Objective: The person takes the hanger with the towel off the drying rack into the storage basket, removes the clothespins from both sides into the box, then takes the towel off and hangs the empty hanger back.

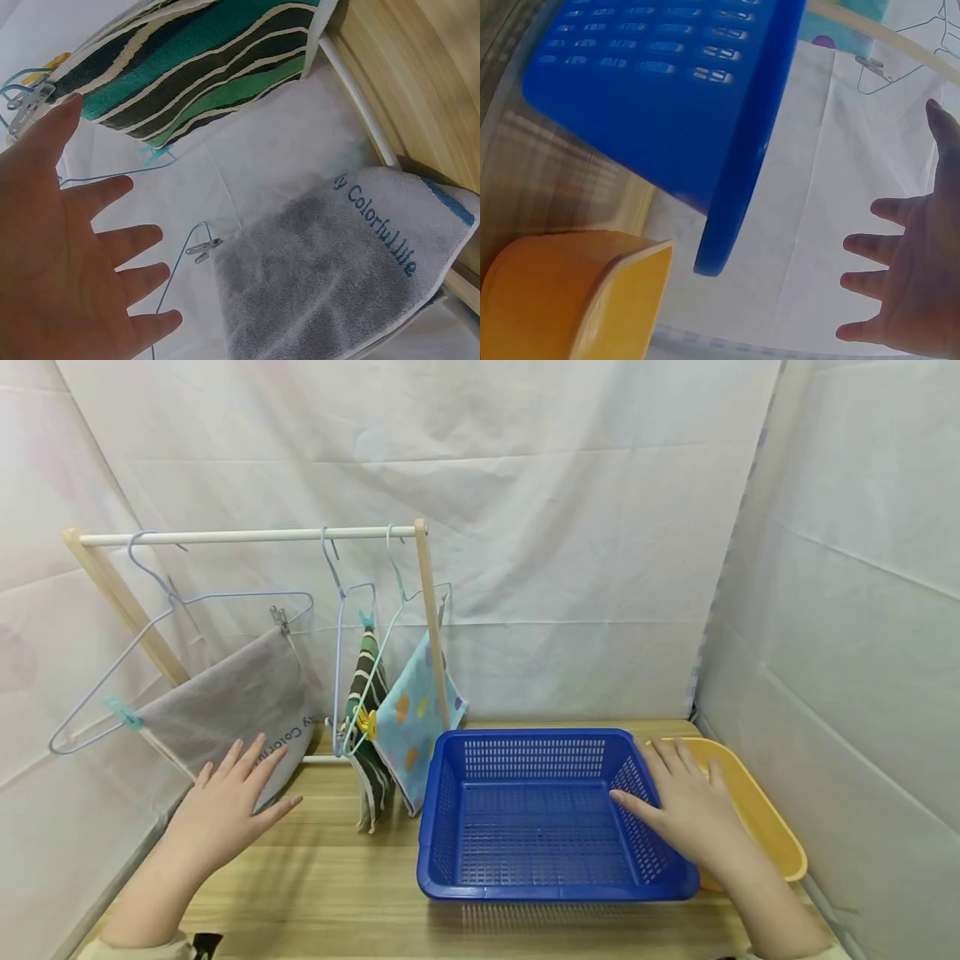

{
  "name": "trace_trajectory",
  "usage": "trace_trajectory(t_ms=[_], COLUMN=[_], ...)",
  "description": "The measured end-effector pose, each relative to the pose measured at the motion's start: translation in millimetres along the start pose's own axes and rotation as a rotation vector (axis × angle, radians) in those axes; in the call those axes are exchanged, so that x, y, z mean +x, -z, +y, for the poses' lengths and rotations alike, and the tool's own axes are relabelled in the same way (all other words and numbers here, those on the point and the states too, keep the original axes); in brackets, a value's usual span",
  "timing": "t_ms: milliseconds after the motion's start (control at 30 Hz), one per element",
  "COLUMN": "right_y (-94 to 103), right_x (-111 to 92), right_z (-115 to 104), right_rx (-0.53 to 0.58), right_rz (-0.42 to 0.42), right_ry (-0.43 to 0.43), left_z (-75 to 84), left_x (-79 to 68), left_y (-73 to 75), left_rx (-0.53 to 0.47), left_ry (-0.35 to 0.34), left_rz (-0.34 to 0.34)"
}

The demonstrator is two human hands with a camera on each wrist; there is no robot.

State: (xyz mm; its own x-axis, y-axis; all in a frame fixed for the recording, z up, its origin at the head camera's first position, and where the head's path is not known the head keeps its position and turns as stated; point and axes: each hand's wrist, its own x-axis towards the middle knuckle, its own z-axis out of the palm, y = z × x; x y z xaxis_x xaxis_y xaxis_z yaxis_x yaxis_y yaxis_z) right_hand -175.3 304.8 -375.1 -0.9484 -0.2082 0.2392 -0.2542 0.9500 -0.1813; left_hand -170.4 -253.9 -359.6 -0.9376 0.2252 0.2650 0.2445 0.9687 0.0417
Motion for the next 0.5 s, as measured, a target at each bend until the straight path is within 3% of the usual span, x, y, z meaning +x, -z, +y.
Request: trace_trajectory(t_ms=[133, 500], right_y=[-0.3, 2.8], right_x=[2.3, 5.7], right_z=[-2.2, -2.4], right_rx=[-0.006, 0.002], right_rz=[0.042, 0.159], right_ry=[0.021, 0.082], left_z=[1.2, -2.4], left_x=[3.6, 6.0], left_y=[3.0, 3.4], left_rx=[0.003, 0.015], left_ry=[-0.003, -0.120], left_rz=[0.046, 0.387])
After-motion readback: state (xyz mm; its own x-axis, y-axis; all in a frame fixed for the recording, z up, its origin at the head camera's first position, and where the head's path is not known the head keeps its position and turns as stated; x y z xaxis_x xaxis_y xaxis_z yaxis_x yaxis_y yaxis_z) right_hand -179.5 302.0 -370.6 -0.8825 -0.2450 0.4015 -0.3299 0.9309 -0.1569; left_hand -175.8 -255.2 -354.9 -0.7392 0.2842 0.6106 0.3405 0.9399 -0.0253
